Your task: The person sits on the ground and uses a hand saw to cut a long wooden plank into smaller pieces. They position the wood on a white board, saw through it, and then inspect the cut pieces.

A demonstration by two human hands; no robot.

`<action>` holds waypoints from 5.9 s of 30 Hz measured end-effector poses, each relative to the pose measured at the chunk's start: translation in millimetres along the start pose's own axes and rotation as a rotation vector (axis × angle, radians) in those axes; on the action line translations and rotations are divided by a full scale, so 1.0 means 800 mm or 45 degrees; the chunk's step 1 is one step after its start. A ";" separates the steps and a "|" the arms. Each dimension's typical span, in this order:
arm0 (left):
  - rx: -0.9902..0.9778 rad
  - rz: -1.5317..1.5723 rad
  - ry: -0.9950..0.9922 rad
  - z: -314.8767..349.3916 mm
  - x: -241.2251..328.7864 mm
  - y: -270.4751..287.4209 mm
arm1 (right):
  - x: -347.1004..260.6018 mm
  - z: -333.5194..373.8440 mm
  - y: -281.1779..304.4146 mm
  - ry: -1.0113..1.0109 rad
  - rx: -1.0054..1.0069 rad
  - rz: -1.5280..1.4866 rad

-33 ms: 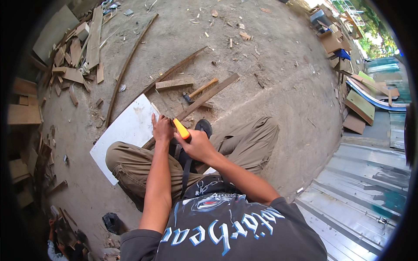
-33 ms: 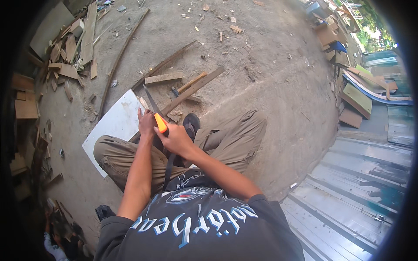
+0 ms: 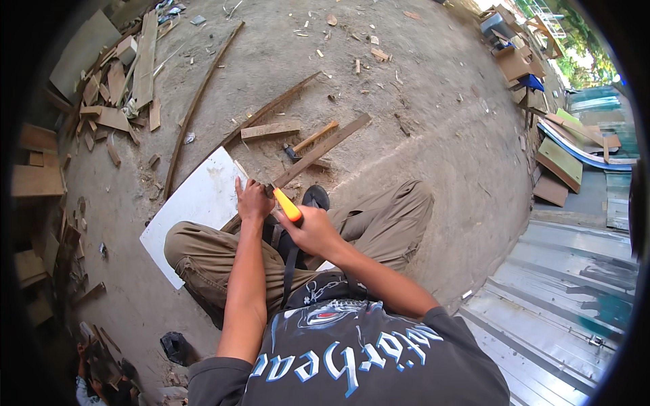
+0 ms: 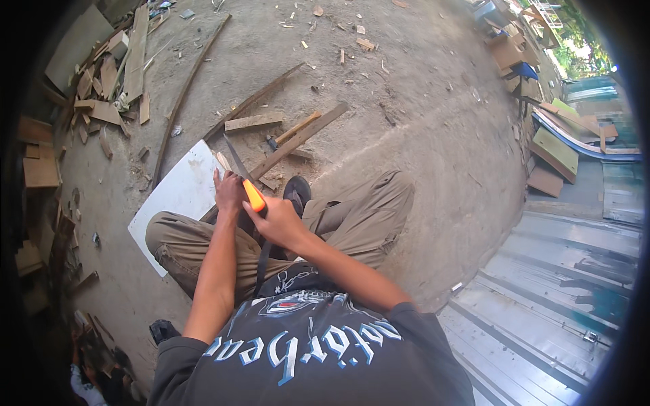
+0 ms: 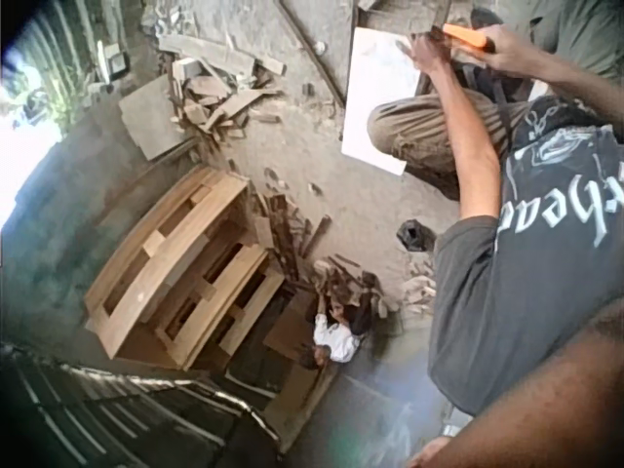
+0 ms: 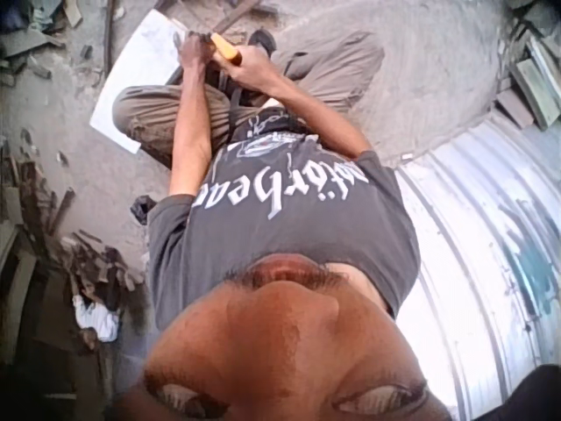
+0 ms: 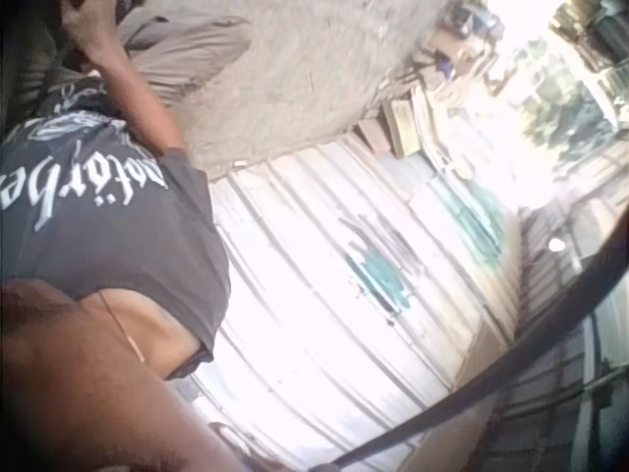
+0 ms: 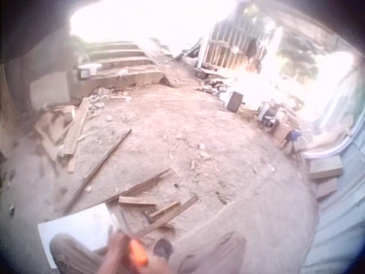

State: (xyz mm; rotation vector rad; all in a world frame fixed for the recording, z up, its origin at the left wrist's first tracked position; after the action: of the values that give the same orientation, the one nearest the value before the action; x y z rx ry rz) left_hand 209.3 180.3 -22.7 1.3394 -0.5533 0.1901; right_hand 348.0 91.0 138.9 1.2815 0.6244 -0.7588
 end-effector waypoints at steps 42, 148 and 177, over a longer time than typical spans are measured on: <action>-0.095 -0.027 0.054 -0.003 0.000 0.006 | 0.009 -0.024 -0.013 -0.037 0.051 0.044; -0.082 -0.099 0.124 -0.013 0.000 -0.012 | 0.012 0.052 0.024 -0.024 -0.036 0.070; 0.010 -0.030 0.108 -0.009 -0.005 -0.015 | 0.025 0.004 -0.024 0.005 -0.087 -0.020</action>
State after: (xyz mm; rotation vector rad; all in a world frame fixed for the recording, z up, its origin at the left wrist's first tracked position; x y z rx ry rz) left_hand 212.5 184.9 -35.9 1.3385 -0.4658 0.2288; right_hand 345.0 82.8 112.2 1.2173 0.6590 -0.7416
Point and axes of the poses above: each hand's wrist, its own z-axis away from the middle knuckle, its own y-axis out of the back of the hand, x = y × z, the point moved 8 cm from there along -z, towards the middle knuckle, and after that the axes turned 15 degrees about z, right-handed, at the moved point
